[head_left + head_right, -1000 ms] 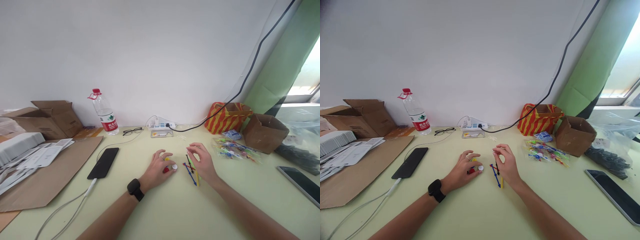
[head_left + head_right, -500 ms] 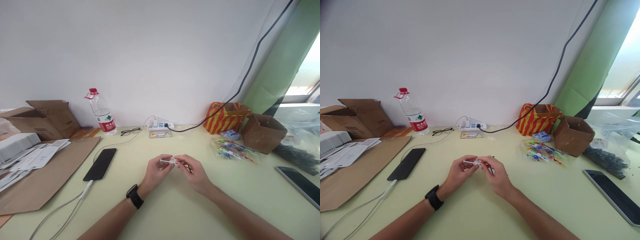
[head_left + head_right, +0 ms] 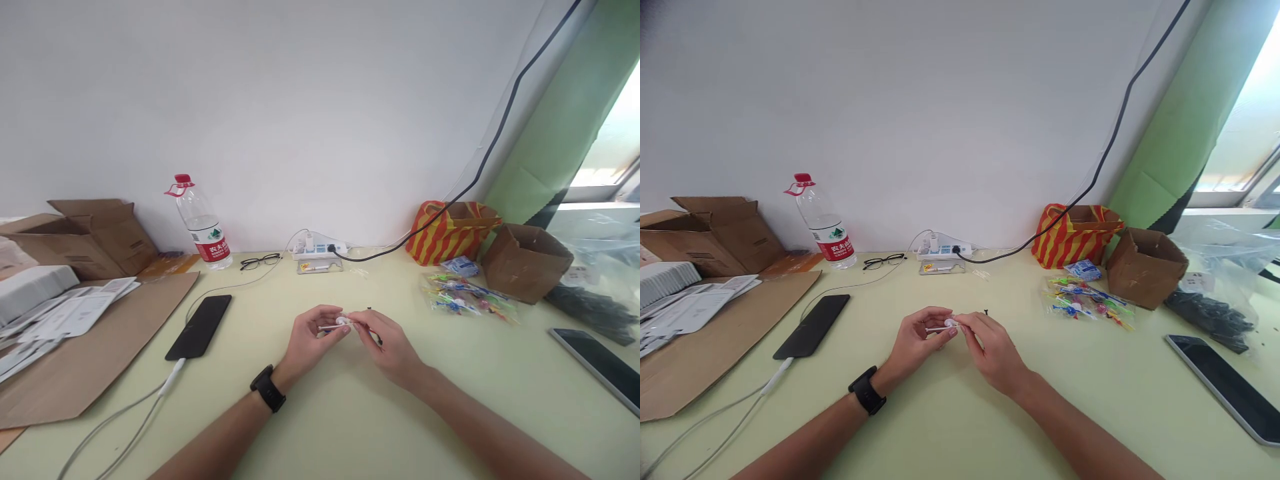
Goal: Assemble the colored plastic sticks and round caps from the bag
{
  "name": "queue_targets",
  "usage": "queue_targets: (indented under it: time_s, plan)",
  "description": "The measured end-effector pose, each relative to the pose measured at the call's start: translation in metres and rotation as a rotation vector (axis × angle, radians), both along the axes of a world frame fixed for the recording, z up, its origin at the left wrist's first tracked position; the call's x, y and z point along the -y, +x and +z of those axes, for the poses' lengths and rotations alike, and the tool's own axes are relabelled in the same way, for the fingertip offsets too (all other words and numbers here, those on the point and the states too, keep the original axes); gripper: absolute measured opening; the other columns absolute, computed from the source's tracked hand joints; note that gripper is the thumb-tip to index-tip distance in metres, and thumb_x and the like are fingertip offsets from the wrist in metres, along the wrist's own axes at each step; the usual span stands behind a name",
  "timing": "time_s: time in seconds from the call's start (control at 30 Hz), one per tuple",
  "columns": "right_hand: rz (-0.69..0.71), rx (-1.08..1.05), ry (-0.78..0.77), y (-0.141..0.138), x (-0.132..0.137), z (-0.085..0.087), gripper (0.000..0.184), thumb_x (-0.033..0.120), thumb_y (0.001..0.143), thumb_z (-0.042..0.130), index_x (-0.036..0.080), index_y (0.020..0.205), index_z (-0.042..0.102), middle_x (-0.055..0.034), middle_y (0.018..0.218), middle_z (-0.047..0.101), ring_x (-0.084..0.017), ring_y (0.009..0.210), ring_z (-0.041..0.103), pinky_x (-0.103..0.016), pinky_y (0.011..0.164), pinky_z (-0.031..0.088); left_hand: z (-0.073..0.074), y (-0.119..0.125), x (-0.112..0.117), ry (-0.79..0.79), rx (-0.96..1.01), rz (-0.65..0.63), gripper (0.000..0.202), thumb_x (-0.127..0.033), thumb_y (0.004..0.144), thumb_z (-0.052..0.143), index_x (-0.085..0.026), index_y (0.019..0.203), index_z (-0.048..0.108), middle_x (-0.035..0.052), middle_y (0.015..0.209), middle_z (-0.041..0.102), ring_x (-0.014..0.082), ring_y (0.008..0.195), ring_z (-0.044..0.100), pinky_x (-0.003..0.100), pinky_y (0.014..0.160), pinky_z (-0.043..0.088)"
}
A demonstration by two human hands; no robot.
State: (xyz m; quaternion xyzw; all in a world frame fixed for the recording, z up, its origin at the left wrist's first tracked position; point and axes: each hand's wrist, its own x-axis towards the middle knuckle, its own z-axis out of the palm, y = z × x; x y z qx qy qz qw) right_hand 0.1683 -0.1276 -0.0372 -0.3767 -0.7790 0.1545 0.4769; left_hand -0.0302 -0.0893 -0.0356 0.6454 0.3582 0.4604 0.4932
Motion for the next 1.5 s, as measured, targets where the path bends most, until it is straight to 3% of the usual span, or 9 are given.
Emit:
queue_targets:
  time_s: [0.27, 0.5, 0.73, 0.9, 1.07, 1.2, 1.37, 1.5]
  plan:
    - [-0.025, 0.124, 0.119, 0.002, -0.004, -0.006, 0.036, 0.016, 0.105, 0.041, 0.030, 0.132, 0.061, -0.0068, 0.109, 0.074, -0.023, 0.097, 0.069, -0.041, 0.089, 0.057, -0.005, 0.002, 0.001, 0.091, -0.026, 0.022, 0.041, -0.036, 0.080, 0.083, -0.021, 0.116, 0.072, 0.0089, 0.109, 0.079, 0.0254, 0.096, 0.077, 0.043, 0.091, 0.064]
    - [-0.035, 0.152, 0.197, 0.003, -0.006, -0.007, 0.039, 0.012, 0.103, 0.043, 0.031, 0.131, 0.062, -0.0071, 0.103, 0.074, -0.025, 0.093, 0.066, -0.042, 0.081, 0.056, -0.010, 0.001, 0.000, 0.164, -0.107, 0.033, 0.029, -0.038, 0.084, 0.080, -0.021, 0.108, 0.074, 0.0068, 0.099, 0.079, 0.0222, 0.088, 0.076, 0.037, 0.083, 0.064]
    - [-0.035, 0.100, 0.152, 0.003, -0.006, -0.009, 0.035, 0.014, 0.104, 0.044, 0.029, 0.130, 0.062, -0.0084, 0.111, 0.072, -0.024, 0.102, 0.067, -0.041, 0.087, 0.057, -0.006, 0.000, 0.000, 0.227, -0.166, 0.029, 0.022, -0.035, 0.088, 0.076, -0.020, 0.103, 0.073, 0.0050, 0.094, 0.076, 0.0186, 0.083, 0.071, 0.031, 0.077, 0.059]
    - [0.021, 0.017, 0.090, 0.004, -0.009, -0.007, 0.030, 0.016, 0.104, 0.046, 0.028, 0.124, 0.064, -0.0076, 0.106, 0.071, -0.023, 0.098, 0.067, -0.037, 0.083, 0.057, -0.004, -0.001, 0.000, 0.234, -0.200, -0.011, 0.019, -0.036, 0.091, 0.072, -0.018, 0.098, 0.070, 0.0048, 0.086, 0.072, 0.0173, 0.079, 0.066, 0.029, 0.070, 0.053]
    - [0.042, -0.076, -0.063, 0.006, -0.011, 0.000, 0.023, 0.020, 0.102, 0.052, 0.027, 0.119, 0.066, -0.0059, 0.103, 0.070, -0.019, 0.089, 0.066, -0.034, 0.081, 0.056, 0.005, -0.003, 0.001, 0.113, -0.107, -0.080, 0.023, -0.036, 0.089, 0.076, -0.017, 0.098, 0.067, 0.0078, 0.096, 0.074, 0.0182, 0.084, 0.067, 0.030, 0.074, 0.051]
    - [0.071, -0.154, -0.172, 0.009, -0.012, 0.006, 0.018, 0.024, 0.100, 0.058, 0.026, 0.114, 0.068, -0.0049, 0.100, 0.071, -0.019, 0.088, 0.066, -0.034, 0.083, 0.056, 0.015, -0.008, -0.001, -0.093, 0.033, -0.245, 0.023, -0.037, 0.091, 0.074, -0.017, 0.092, 0.063, 0.0115, 0.109, 0.073, 0.0150, 0.081, 0.064, 0.026, 0.067, 0.047]
    - [0.065, -0.247, -0.277, 0.009, -0.013, 0.009, 0.016, 0.029, 0.098, 0.061, 0.025, 0.111, 0.069, -0.0058, 0.106, 0.071, -0.020, 0.094, 0.069, -0.036, 0.086, 0.057, 0.014, -0.014, -0.009, -0.219, 0.040, -0.324, 0.029, -0.035, 0.085, 0.081, -0.017, 0.105, 0.070, 0.0064, 0.092, 0.070, 0.0149, 0.080, 0.062, 0.025, 0.066, 0.044]
    - [-0.004, -0.242, -0.205, 0.010, -0.012, 0.012, 0.018, 0.030, 0.098, 0.059, 0.026, 0.114, 0.068, -0.0069, 0.114, 0.068, -0.020, 0.093, 0.067, -0.035, 0.081, 0.058, 0.010, -0.015, -0.013, -0.259, 0.003, -0.327, 0.032, -0.037, 0.082, 0.084, -0.016, 0.105, 0.074, 0.0054, 0.086, 0.068, 0.0150, 0.078, 0.062, 0.025, 0.065, 0.043]
